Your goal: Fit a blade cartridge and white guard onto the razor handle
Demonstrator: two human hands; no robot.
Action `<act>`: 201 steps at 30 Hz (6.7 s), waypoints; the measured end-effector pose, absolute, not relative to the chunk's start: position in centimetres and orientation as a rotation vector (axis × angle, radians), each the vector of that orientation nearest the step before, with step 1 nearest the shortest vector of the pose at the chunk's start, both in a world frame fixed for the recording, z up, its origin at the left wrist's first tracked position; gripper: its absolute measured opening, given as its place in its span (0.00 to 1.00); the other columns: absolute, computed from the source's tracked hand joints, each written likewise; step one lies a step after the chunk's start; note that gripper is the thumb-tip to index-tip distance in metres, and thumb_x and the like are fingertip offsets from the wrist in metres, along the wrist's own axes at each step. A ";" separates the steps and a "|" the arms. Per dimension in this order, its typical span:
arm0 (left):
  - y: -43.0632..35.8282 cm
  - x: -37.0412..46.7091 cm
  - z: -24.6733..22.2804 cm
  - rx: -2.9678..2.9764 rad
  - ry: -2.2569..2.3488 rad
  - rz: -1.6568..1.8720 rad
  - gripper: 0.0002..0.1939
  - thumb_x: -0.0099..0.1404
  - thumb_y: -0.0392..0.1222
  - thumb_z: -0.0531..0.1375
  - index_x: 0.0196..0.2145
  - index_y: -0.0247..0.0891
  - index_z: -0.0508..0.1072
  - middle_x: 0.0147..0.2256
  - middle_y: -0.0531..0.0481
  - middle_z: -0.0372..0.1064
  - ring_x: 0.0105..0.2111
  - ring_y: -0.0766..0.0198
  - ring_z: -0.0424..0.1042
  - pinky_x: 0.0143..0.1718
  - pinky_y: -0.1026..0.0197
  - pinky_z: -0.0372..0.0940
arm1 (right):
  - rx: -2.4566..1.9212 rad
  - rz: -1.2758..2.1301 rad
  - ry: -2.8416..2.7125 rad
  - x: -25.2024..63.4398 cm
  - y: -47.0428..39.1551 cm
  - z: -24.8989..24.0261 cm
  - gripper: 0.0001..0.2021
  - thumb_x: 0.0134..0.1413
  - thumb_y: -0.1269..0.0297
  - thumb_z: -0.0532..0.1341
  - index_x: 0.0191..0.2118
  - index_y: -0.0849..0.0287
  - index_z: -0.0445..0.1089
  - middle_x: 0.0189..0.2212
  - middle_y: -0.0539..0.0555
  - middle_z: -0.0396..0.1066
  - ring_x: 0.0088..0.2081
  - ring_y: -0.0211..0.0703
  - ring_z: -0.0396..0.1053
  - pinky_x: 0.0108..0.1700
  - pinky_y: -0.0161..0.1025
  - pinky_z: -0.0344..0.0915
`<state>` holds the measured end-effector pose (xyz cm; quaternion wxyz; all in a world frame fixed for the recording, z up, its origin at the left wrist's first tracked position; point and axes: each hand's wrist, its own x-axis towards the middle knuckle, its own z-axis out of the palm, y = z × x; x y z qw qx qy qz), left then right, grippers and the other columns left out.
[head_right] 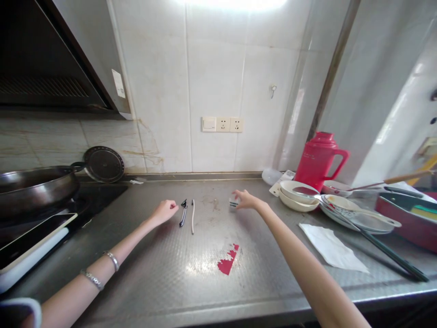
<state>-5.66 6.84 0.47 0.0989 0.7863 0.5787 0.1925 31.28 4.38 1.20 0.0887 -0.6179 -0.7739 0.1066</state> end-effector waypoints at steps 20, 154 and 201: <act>6.0 -9.7 -0.9 2.285 1.822 0.567 0.13 0.59 0.42 0.51 0.28 0.37 0.74 0.30 0.46 0.74 0.31 0.62 0.70 0.29 0.65 0.57 | -1.553 0.504 -2.505 18.1 7.1 0.3 0.37 0.35 0.69 0.62 0.57 0.58 0.56 0.46 0.53 0.68 0.50 0.49 0.56 0.47 0.38 0.56; 7.2 -6.5 -0.2 0.908 1.299 0.509 0.23 0.63 0.56 0.46 0.18 0.37 0.52 0.11 0.62 0.45 0.09 0.78 0.43 0.12 0.73 0.36 | -1.812 -0.084 -1.973 29.7 3.7 -6.7 0.18 0.53 0.62 0.49 0.45 0.58 0.70 0.49 0.57 0.67 0.52 0.47 0.62 0.53 0.42 0.56; 4.8 -3.1 0.9 1.404 0.875 1.055 0.14 0.53 0.45 0.61 0.34 0.34 0.67 0.30 0.44 0.74 0.24 0.62 0.73 0.25 0.62 0.66 | -2.059 0.082 -2.132 10.6 0.9 0.0 0.21 0.53 0.52 0.49 0.35 0.60 0.73 0.34 0.63 0.73 0.37 0.51 0.72 0.36 0.41 0.63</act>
